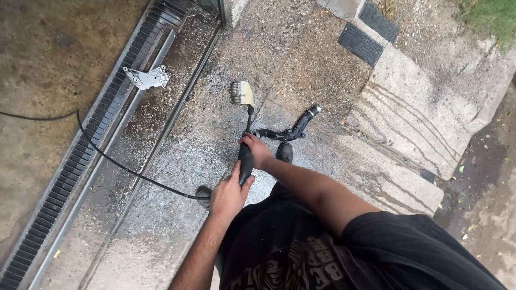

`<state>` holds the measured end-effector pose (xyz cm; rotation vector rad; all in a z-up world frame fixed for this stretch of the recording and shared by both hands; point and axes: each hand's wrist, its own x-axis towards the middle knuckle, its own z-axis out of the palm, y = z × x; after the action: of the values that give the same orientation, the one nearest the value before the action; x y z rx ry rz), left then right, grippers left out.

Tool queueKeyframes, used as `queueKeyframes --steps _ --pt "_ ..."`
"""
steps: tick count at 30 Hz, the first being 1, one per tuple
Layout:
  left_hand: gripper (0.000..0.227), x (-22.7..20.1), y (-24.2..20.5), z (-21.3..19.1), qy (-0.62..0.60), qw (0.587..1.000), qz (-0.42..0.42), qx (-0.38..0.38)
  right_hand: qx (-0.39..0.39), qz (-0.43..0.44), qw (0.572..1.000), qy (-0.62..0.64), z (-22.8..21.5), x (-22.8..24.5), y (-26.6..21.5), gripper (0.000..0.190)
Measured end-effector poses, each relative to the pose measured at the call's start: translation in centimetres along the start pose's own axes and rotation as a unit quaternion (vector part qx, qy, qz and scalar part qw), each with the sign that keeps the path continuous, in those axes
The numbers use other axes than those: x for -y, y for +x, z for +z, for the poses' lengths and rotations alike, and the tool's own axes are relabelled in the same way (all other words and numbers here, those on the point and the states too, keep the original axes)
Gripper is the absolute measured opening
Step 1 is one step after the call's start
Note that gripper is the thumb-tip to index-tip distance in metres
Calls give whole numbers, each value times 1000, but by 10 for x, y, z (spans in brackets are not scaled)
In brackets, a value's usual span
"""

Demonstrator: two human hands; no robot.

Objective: Using a high-pressure water wand to clean grease and dirt off a metal bracket and a rubber hose on a garage floor.

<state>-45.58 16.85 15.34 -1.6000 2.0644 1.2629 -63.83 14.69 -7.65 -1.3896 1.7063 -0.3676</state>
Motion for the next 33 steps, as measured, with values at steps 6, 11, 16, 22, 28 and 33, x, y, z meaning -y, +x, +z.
queueKeyframes --steps 6,11,16,22,28,33 --pt "68 -63 15 5 -23 998 -45 -27 48 -41 998 -17 -69 13 -4 47" --pt "70 -74 20 -14 -16 997 -74 -14 64 -91 994 -23 -79 30 15 48" --pt "68 -65 8 -17 8 998 -61 -35 49 -85 994 40 -65 34 6 50" --pt "68 -63 12 -23 13 997 -68 -36 3 -113 993 19 -82 51 4 46" --pt "69 -62 12 -23 15 997 -68 -29 34 -87 996 -2 -68 30 20 62" --pt "68 -72 12 -19 -8 996 -73 -54 57 -97 994 0 -66 21 30 63"
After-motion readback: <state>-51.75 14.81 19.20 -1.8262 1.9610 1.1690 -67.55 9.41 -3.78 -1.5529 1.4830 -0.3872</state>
